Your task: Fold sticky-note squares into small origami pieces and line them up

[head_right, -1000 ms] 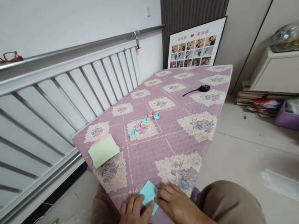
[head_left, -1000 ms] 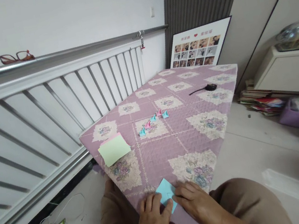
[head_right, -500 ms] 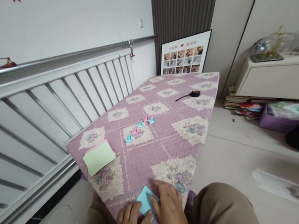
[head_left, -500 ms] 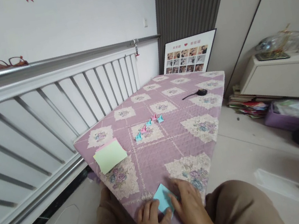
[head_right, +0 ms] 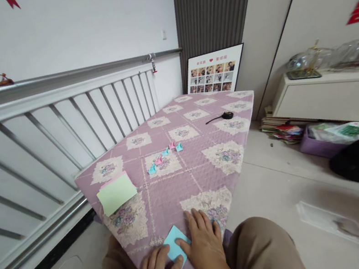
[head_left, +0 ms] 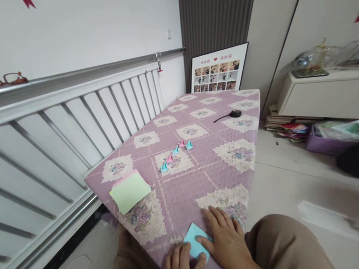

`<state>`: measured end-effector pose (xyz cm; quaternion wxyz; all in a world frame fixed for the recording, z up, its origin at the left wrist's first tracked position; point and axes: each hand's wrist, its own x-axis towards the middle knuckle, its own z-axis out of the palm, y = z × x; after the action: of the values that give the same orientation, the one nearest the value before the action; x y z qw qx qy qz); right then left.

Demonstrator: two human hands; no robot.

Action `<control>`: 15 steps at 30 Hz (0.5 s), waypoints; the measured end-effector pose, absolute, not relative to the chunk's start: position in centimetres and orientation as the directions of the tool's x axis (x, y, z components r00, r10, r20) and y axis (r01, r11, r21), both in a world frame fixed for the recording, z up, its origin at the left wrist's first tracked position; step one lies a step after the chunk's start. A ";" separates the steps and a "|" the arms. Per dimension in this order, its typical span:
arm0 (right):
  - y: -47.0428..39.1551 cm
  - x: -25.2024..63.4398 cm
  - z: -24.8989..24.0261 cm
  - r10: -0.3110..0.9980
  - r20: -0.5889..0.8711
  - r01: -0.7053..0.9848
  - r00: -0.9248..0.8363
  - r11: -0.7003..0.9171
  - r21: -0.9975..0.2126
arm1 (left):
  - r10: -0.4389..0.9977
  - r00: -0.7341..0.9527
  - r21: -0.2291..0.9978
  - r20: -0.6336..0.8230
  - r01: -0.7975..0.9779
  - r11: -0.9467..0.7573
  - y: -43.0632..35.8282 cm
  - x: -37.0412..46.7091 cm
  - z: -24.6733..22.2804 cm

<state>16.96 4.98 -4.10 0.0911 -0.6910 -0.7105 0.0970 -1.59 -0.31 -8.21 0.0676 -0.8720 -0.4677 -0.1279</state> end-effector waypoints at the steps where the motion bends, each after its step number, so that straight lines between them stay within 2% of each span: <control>1: 4.9 17.1 -4.1 1.000 -0.006 0.965 -0.029 0.026 -0.259 | 0.799 0.528 0.003 0.289 0.834 -0.552 -0.3 -1.6 -8.2; 11: 4.8 17.7 -4.2 0.999 0.014 0.960 -0.037 0.039 -0.276 | 0.790 0.523 -0.018 0.321 0.837 -0.547 -0.6 -1.7 -8.5; 15: 4.5 18.6 -4.2 0.999 -0.012 0.952 0.035 -0.037 -0.304 | 0.791 0.519 -0.003 0.322 0.837 -0.548 -0.7 -1.8 -8.5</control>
<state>18.58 4.54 -4.21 0.1062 -0.7113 -0.6858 0.1112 -1.78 -0.71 -8.51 0.0788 -0.8681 -0.4689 -0.1429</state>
